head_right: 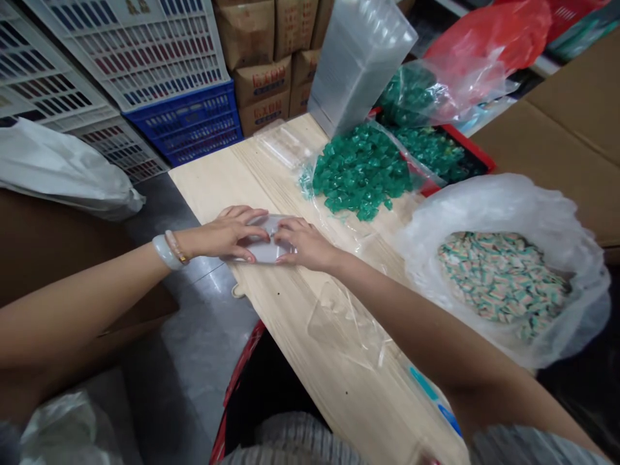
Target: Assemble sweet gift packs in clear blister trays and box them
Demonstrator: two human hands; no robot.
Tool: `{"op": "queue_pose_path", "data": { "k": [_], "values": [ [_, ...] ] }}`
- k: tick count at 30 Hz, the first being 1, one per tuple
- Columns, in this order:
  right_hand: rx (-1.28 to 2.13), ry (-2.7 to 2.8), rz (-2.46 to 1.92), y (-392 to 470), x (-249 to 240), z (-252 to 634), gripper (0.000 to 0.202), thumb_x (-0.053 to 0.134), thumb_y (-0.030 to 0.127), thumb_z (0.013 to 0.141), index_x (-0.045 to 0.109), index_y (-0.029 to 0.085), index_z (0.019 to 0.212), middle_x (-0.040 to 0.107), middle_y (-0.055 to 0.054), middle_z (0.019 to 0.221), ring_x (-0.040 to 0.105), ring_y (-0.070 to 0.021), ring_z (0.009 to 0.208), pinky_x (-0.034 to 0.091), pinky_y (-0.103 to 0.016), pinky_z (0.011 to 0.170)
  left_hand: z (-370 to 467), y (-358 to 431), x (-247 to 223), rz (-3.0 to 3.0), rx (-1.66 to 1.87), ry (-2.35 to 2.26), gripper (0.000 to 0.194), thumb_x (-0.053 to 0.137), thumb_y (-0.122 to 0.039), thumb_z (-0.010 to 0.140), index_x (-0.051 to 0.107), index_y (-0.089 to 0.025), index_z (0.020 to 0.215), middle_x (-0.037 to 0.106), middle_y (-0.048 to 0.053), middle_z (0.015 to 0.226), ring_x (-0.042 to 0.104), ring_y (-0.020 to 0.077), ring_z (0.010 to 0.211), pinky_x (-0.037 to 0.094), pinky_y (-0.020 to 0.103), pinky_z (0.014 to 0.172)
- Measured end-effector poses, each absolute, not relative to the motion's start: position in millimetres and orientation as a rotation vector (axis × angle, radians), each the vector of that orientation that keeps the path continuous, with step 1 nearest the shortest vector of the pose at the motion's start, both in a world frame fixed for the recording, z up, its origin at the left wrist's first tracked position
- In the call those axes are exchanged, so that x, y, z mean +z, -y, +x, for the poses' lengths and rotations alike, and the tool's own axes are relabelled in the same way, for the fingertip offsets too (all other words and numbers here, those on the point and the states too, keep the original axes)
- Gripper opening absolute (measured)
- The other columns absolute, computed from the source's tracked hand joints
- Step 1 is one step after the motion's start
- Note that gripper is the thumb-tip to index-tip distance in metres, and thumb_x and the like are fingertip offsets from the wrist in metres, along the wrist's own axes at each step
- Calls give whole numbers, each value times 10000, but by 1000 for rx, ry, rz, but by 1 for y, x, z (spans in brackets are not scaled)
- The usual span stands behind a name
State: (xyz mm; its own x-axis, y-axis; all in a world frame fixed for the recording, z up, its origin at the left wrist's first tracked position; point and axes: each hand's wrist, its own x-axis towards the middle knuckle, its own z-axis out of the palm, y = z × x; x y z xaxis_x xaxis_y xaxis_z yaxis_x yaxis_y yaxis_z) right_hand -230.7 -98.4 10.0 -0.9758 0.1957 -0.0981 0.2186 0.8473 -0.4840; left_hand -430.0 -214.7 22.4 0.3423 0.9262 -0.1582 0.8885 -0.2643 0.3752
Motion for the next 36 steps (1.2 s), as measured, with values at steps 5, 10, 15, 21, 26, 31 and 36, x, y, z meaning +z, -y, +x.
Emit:
{"op": "queue_pose_path", "data": {
  "k": [5, 10, 15, 21, 26, 31, 36],
  "values": [
    [-762, -2963, 332, 98, 8, -230, 386, 662, 401, 691, 586, 229, 1029, 422, -82, 1267, 353, -267, 1188, 348, -433, 924, -431, 216, 19, 2248, 134, -1615, 463, 494, -513, 776, 469, -353, 1210, 212, 43, 1419, 218, 311, 1242, 147, 470, 1012],
    [-519, -3024, 319, 110, 18, -227, 315, 603, 346, 754, 586, 207, 1037, 418, -110, 1275, 359, -271, 1180, 309, -464, 948, -426, 219, 22, 2291, 119, -1647, 469, 522, -488, 762, 487, -307, 1193, 247, 62, 1408, 254, 314, 1228, 180, 471, 1005],
    [-18, -3098, 183, 148, 34, -229, 201, 473, 176, 824, 618, 138, 958, 447, -149, 1243, 370, -295, 1149, 227, -529, 970, -407, 228, 21, 2269, 93, -1804, 480, 563, -398, 734, 486, -203, 1166, 289, 117, 1391, 204, 355, 1273, 164, 521, 1009],
    [109, -2981, 161, 164, 48, -238, 263, 370, 112, 850, 604, 100, 968, 546, -158, 1085, 501, -250, 944, 405, -407, 768, -405, 239, 29, 2231, 193, -1911, 539, 533, -474, 746, 453, -199, 1202, 240, 129, 1425, 131, 341, 1320, 89, 548, 1037],
    [219, -3220, 259, 155, 92, -190, 274, 344, 100, 842, 574, 98, 990, 505, -154, 1186, 496, -241, 979, 396, -384, 819, -429, 238, 58, 2147, 485, -2029, 1008, 512, -685, 642, 84, -174, 1399, 20, 170, 1468, 14, 339, 1336, 92, 514, 1049],
    [109, -3066, -245, 172, 83, -106, 215, 397, 114, 824, 608, 156, 812, 604, -75, 1001, 516, -217, 984, 385, -389, 897, -427, 210, 48, 2175, 24, -1799, 1020, 541, -706, 581, 183, -197, 1389, 24, 156, 1472, -21, 385, 1321, 34, 532, 1032],
    [-239, -3073, 130, 145, 60, -159, 192, 527, 269, 813, 587, 147, 949, 589, -122, 1002, 519, -232, 971, 407, -400, 850, -429, 187, 31, 2171, -51, -1760, 893, 599, -627, 592, 288, -272, 1351, 164, 127, 1455, 165, 356, 1293, 110, 499, 1021]
  ]
}}
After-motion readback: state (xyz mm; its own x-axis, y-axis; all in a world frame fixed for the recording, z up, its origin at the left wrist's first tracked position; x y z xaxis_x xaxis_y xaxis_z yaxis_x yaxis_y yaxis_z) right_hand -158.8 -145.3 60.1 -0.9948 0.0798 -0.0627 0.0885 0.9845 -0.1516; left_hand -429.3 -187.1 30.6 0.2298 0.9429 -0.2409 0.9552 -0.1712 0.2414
